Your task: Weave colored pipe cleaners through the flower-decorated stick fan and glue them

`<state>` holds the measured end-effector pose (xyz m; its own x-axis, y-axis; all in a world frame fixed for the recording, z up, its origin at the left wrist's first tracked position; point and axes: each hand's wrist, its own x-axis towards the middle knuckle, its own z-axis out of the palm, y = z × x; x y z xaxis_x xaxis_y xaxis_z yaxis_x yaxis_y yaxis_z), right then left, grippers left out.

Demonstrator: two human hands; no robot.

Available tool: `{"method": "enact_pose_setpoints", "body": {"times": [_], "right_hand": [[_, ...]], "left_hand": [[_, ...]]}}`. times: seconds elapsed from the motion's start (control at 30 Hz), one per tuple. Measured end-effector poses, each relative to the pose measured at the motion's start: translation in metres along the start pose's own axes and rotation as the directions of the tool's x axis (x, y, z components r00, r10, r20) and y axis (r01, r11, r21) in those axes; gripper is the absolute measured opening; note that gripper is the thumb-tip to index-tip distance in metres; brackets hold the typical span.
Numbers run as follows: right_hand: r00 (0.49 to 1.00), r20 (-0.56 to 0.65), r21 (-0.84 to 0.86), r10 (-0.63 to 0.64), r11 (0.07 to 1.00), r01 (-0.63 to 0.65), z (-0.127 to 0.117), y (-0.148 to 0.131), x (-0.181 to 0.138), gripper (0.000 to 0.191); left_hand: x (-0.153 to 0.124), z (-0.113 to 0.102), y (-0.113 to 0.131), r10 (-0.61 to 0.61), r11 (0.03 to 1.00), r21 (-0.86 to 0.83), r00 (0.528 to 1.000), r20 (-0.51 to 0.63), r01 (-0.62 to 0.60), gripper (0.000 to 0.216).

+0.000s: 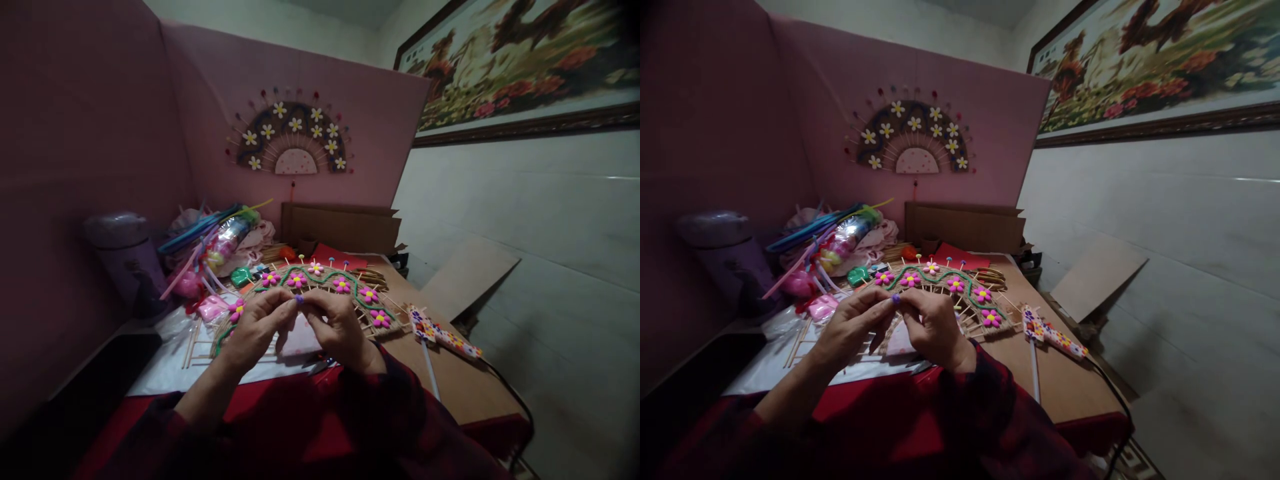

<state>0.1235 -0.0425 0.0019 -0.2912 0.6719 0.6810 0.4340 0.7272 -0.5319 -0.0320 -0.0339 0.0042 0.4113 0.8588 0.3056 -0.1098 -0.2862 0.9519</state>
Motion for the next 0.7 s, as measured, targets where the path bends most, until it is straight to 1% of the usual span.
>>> {"method": "enact_pose_setpoints", "body": {"times": [0.1, 0.2, 0.3, 0.4, 0.5, 0.6, 0.63, 0.7], "right_hand": [[1.000, 0.008, -0.128, -0.028, 0.991, 0.028, 0.0009, -0.0030, -0.0019, 0.013], [1.000, 0.012, -0.223, -0.001, 0.975, 0.004, 0.0010, -0.0028, -0.0017, 0.015], [0.999, 0.038, -0.272, -0.007, 0.962, 0.017, -0.0003, -0.0009, -0.0009, 0.015], [0.995, 0.099, -0.311, -0.029, 0.949, 0.059, -0.0031, 0.0011, -0.0004, 0.013], [0.987, 0.158, -0.360, -0.034, 0.929, 0.090, -0.0056, 0.0027, -0.0002, 0.011], [0.984, 0.175, -0.372, -0.015, 0.925, 0.081, -0.0072, 0.0033, 0.0005, 0.010], [0.985, 0.174, -0.356, -0.006, 0.932, 0.069, -0.0075, 0.0033, 0.0009, 0.011], [0.986, 0.168, -0.308, 0.013, 0.950, 0.040, -0.0080, 0.0033, 0.0019, 0.014]], "left_hand": [[0.0000, 0.0002, 0.0003, 0.058, 0.979, 0.199, 0.995, -0.076, -0.042, 0.021], [0.0005, -0.0004, -0.0014, 0.107, 0.936, 0.345, 0.991, -0.076, -0.074, 0.021], [0.0021, -0.0011, -0.0038, 0.145, 0.898, 0.426, 0.988, -0.058, -0.107, 0.020], [0.0033, -0.0016, -0.0041, 0.186, 0.849, 0.512, 0.981, -0.051, -0.134, 0.015], [0.0031, -0.0018, -0.0034, 0.229, 0.767, 0.621, 0.973, -0.030, -0.161, 0.012], [0.0018, -0.0013, -0.0033, 0.259, 0.681, 0.712, 0.966, -0.017, -0.171, 0.013], [0.0014, -0.0009, -0.0034, 0.263, 0.674, 0.718, 0.965, -0.017, -0.171, 0.013], [0.0006, -0.0001, -0.0035, 0.258, 0.701, 0.691, 0.966, -0.018, -0.174, 0.014]]}}
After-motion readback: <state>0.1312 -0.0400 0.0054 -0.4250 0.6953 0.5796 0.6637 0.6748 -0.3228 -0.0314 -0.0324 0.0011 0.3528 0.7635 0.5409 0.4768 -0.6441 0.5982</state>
